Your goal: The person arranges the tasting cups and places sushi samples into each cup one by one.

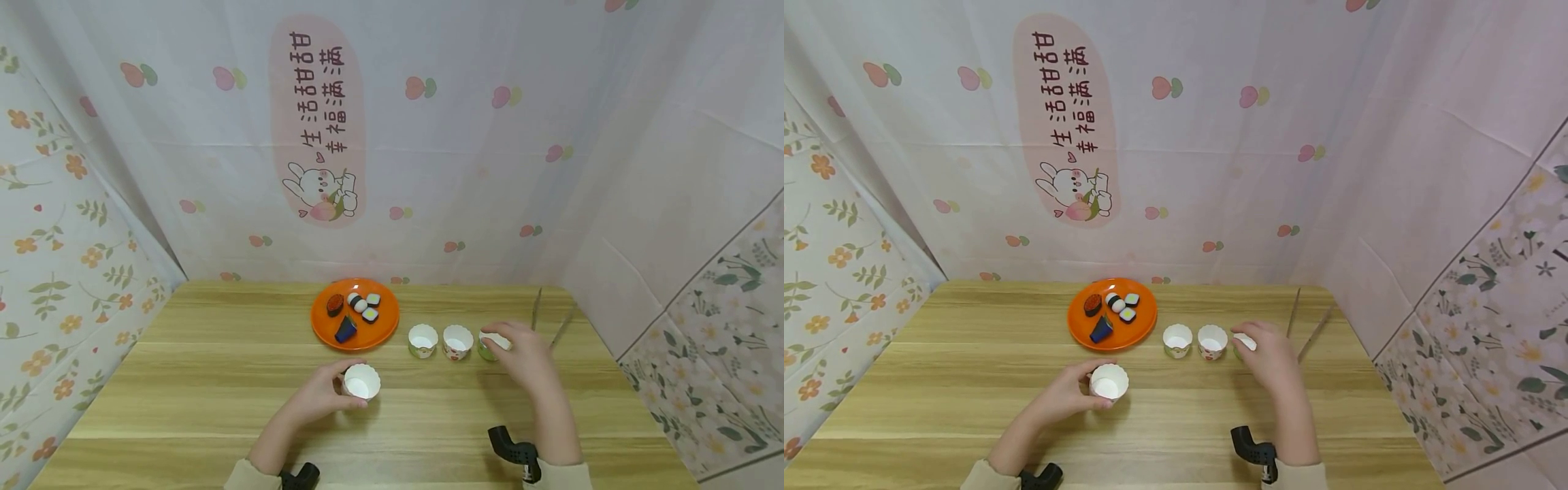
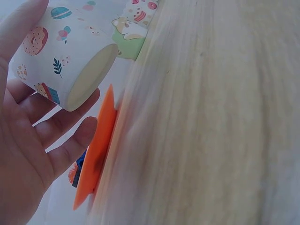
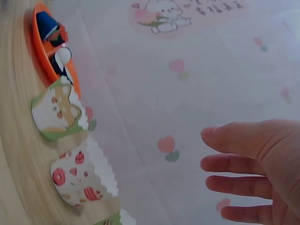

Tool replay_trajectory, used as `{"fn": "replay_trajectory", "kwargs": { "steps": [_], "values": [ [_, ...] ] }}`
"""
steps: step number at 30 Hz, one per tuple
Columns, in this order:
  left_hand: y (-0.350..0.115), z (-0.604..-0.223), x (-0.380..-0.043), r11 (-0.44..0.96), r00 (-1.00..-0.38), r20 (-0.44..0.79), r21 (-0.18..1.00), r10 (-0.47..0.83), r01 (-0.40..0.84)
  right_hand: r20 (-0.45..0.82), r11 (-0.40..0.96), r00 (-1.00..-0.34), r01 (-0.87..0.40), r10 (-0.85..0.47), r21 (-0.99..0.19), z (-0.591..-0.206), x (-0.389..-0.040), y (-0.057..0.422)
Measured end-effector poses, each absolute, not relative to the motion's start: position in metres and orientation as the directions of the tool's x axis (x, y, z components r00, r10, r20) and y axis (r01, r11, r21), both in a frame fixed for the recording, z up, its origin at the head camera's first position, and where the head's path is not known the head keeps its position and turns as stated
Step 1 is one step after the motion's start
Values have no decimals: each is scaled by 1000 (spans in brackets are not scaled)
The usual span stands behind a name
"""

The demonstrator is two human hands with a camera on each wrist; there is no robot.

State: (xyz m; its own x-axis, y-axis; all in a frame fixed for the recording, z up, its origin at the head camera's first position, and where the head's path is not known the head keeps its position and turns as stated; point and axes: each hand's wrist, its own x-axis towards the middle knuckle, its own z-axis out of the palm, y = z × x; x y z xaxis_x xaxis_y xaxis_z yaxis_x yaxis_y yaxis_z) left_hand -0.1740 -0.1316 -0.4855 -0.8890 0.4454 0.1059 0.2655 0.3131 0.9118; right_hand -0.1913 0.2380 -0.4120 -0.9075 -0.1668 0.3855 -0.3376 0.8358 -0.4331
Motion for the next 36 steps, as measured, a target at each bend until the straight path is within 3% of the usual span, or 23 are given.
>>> {"fn": "replay_trajectory", "kwargs": {
  "steps": [7, 18, 36],
  "values": [
    [-131, -484, -173, 317, -888, 102, 911, 448, 264, 429, 818, -873, -414, -232, -400, -409, -188, 224],
    [-132, -484, -174, 348, -884, 137, 883, 447, 313, 556, 752, -741, -595, -376, -284, -413, -186, 202],
    [-131, -483, -173, 359, -883, 128, 880, 451, 310, 496, 656, -682, -708, -538, -262, -420, -179, 164]
  ]
}}
